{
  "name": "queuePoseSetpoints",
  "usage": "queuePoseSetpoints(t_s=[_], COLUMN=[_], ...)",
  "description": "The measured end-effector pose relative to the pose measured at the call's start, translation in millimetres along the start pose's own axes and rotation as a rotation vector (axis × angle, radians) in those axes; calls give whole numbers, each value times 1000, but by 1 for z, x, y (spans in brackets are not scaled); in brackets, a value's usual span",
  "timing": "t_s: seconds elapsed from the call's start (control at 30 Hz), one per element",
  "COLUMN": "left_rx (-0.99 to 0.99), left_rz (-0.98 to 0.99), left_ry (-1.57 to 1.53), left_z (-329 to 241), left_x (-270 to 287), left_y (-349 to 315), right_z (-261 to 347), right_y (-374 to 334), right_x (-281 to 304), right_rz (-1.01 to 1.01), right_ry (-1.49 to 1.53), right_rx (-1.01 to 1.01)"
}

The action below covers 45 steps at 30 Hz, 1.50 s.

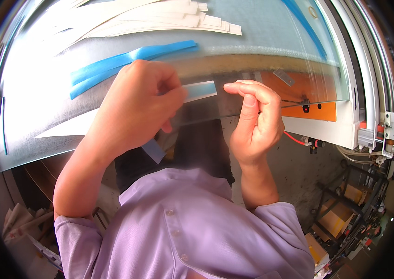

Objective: The person peels blue protective backing strips from white adhesive labels on a glass table. They handle the labels one by one, separating the blue strips and placing the peeled items into a pile.

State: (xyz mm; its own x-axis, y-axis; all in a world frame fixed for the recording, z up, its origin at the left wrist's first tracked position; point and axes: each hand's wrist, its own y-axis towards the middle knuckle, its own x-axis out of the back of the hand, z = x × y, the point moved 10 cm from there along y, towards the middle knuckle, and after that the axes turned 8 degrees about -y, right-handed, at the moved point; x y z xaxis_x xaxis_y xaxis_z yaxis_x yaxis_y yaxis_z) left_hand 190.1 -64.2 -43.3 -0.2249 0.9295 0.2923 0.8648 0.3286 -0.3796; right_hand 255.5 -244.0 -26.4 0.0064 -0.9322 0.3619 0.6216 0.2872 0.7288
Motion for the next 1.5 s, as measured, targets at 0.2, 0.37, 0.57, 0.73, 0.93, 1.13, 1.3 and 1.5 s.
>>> queuePoseSetpoints(t_s=[0.2, 0.37, 0.57, 0.73, 0.93, 1.13, 1.3, 1.5], left_rx=[-8, -12, -10, -24, -29, -299, -99, 53], left_rz=[-3, -8, -9, 0, 7, -64, -144, -208], left_ry=[15, 27, 33, 35, 37, 283, 249, 217], left_z=[-1, -2, 0, 0, 2, -26, -14, 27], left_x=[0, 0, 1, 0, 0, 5, 37, 94], left_y=[0, 0, 1, 1, 1, -11, -30, -56], right_z=[1, -1, 2, 10, 18, 19, 21, 24], right_y=[0, -1, 0, 0, 4, 4, 5, 5], right_x=[0, 0, -3, -7, -15, -18, -20, -22], right_rz=[-2, 4, 36, 92, 144, 157, 168, 220], right_ry=[4, 10, 18, 53, -31, -65, -125, -188], right_rx=[-2, -16, 7, 25, 78, 51, 53, 63])
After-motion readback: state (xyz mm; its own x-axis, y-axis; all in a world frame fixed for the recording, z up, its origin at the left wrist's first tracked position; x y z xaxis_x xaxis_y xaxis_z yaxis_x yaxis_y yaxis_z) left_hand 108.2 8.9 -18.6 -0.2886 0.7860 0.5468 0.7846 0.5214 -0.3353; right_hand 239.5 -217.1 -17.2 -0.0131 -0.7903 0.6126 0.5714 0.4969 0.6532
